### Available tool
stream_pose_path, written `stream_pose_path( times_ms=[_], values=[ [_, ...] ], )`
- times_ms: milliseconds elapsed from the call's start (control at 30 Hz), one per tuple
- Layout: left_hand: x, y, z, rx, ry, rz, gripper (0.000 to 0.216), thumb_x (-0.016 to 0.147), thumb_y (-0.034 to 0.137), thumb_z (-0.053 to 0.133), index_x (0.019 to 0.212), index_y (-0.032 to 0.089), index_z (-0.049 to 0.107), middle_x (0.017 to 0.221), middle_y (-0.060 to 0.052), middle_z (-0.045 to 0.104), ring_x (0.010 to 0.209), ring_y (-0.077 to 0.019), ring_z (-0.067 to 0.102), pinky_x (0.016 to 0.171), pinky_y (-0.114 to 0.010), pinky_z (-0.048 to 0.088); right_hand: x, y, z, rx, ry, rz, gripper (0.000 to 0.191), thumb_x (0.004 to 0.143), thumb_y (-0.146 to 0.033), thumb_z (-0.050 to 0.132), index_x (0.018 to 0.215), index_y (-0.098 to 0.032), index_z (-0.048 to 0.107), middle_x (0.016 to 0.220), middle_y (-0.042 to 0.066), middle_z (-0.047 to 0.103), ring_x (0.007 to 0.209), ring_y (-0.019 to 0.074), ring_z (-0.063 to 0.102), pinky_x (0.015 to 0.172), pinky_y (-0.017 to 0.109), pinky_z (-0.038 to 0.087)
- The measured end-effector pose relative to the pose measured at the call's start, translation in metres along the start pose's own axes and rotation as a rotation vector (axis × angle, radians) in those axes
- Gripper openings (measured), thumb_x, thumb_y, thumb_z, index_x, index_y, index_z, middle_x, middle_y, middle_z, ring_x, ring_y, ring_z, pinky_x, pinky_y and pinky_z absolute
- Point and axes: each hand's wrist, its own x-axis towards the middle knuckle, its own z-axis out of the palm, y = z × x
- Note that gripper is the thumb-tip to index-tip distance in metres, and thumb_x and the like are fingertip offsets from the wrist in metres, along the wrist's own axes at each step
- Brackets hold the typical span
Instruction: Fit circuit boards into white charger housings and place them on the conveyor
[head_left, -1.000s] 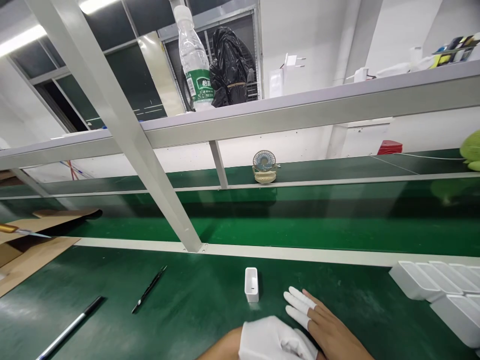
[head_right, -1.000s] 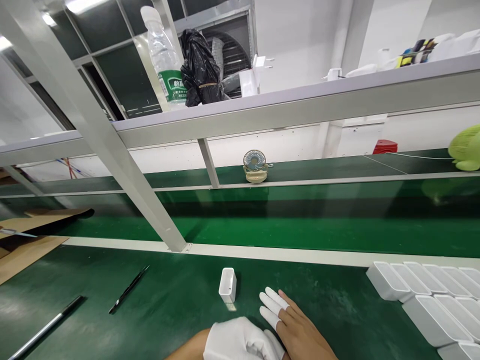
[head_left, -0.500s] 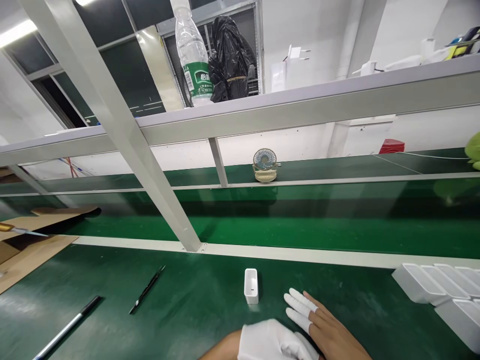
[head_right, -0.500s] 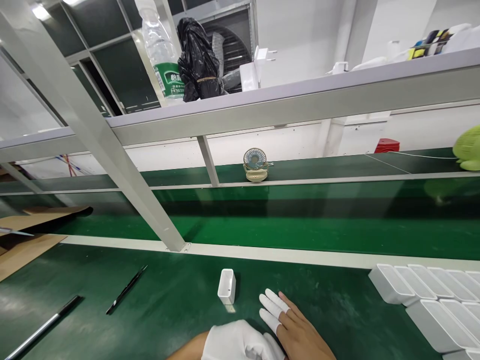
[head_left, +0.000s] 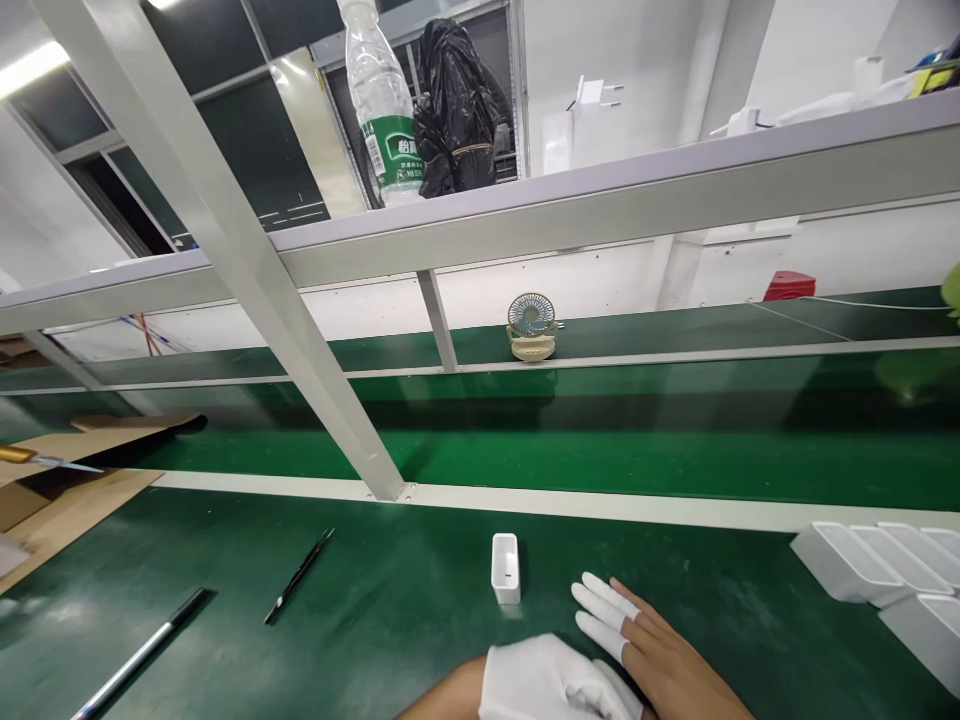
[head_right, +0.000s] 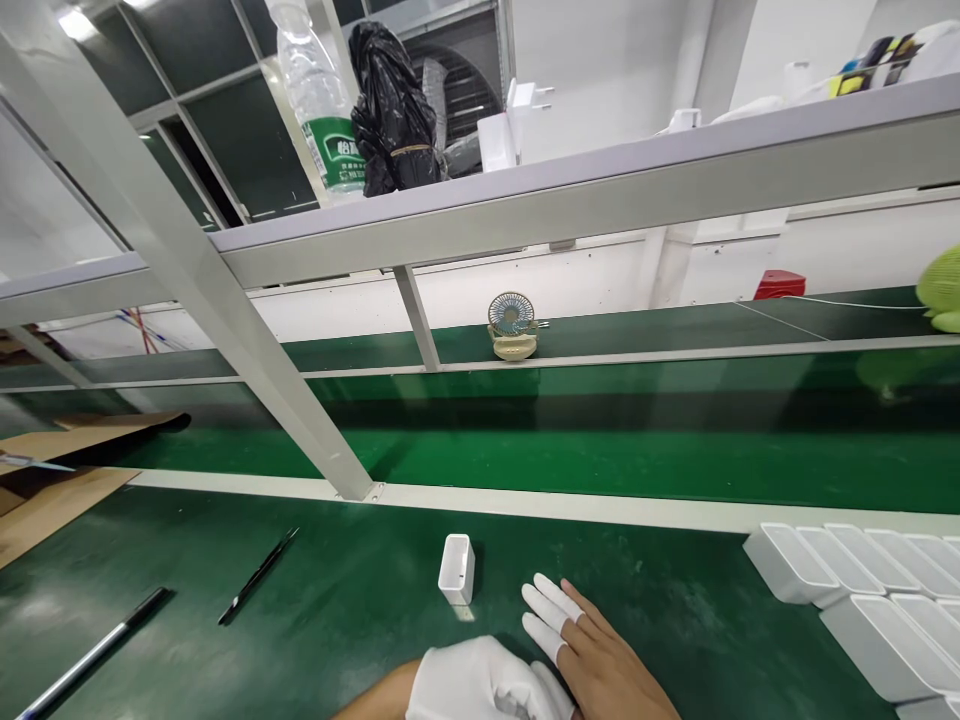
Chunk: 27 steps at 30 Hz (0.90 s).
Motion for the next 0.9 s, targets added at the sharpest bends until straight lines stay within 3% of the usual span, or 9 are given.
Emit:
stream_pose_path(
  times_ms=[133,267,467,667,900],
  values=[
    [-0.001,0.011,0.003,0.043,0.024,-0.029,0.042,0.088,0.048,0.061,0.103,0.011,0.075,0.103,-0.011,0.07,0.11,-0.0306,0.065,0.097,-0.045,0.049,-0.009,0.004,0.01,0.071,-0.018,0.039,0.038,0.081,-0.01,0.053,0.114,-0.022,0.065,0.123,0.005,0.068,0.13,0.0262,0.054,0.116,0.046,0.039],
    [0.011,0.023,0.011,0.092,0.129,-0.01,0.031,0.09,0.037,0.061,0.101,0.012,0.076,0.111,-0.015,0.069,0.12,-0.0318,0.059,0.104,-0.044,0.044,-0.014,0.006,0.015,0.098,-0.018,0.052,0.039,0.081,-0.011,0.053,0.117,-0.022,0.064,0.126,0.005,0.066,0.134,0.0273,0.049,0.117,0.047,0.039],
    [0.032,0.034,0.014,0.111,0.202,-0.012,0.04,0.1,0.029,0.04,0.112,0.007,0.072,0.114,-0.015,0.068,0.122,-0.0293,0.057,0.111,-0.05,0.033,-0.017,0.007,0.019,0.107,-0.039,0.067,0.031,0.077,-0.008,0.052,0.101,-0.022,0.067,0.118,0.005,0.07,0.133,0.0266,0.051,0.118,0.047,0.035],
    [0.003,0.02,0.007,0.023,0.079,-0.02,0.041,0.094,0.045,0.053,0.101,0.011,0.075,0.103,-0.011,0.069,0.113,-0.0293,0.063,0.098,-0.043,0.048,-0.006,0.003,0.007,0.079,-0.117,0.061,0.037,0.07,-0.004,0.049,0.098,-0.021,0.068,0.11,0.007,0.072,0.123,0.0274,0.06,0.115,0.05,0.039],
    [-0.001,0.006,0.001,-0.02,0.026,-0.033,0.054,0.081,0.061,0.064,0.103,0.012,0.074,0.102,-0.008,0.069,0.108,-0.0293,0.065,0.097,-0.042,0.049,0.003,-0.002,-0.004,0.033,-0.023,0.015,0.049,0.074,-0.006,0.05,0.121,-0.015,0.063,0.138,0.011,0.059,0.138,0.0249,0.044,0.117,0.044,0.036]
  ],
)
